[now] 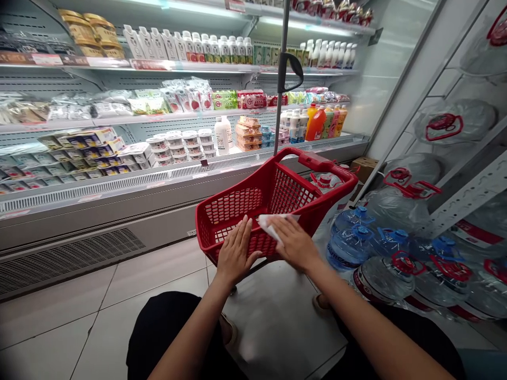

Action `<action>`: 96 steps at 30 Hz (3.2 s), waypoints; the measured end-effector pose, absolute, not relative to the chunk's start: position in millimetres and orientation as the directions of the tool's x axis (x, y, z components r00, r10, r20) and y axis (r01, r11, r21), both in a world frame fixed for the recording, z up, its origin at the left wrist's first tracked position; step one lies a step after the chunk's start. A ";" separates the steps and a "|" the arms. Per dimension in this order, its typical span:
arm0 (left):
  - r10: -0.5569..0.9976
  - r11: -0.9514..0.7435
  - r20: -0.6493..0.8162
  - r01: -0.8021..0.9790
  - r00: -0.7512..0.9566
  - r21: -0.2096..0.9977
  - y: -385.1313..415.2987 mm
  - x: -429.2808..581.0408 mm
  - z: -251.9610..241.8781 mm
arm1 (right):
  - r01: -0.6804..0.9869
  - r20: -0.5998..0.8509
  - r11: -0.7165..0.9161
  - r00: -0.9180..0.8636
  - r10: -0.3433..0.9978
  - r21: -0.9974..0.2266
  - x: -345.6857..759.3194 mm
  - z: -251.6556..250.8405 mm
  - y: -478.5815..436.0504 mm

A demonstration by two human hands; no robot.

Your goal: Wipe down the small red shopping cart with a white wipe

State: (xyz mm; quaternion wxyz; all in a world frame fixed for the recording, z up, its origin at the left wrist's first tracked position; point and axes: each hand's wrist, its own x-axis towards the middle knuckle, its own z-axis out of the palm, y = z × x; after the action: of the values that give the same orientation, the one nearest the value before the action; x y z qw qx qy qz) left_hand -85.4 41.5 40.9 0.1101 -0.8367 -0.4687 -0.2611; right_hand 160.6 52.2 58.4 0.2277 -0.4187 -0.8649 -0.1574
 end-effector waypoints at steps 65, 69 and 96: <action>0.798 -0.414 0.493 0.910 0.346 0.032 36.1 -106.8 37.1 | 0.953 0.580 0.301 -0.240 0.778 -0.010 272.8 74.5 136.3; 0.773 -0.470 0.500 0.882 0.391 0.037 41.8 -96.9 29.3 | 0.905 0.510 0.415 -0.316 0.800 -0.091 191.2 54.4 127.4; 0.773 -0.431 0.535 0.901 0.340 0.049 43.2 -102.7 21.7 | 0.711 0.498 0.701 -0.589 0.637 -0.056 64.7 24.5 61.5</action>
State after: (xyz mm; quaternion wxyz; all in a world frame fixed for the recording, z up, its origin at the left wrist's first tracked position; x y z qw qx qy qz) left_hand -102.7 43.2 21.7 0.1289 -0.8084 -0.5178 -0.2484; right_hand 64.7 61.5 24.5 0.2484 -0.3795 -0.8881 -0.0743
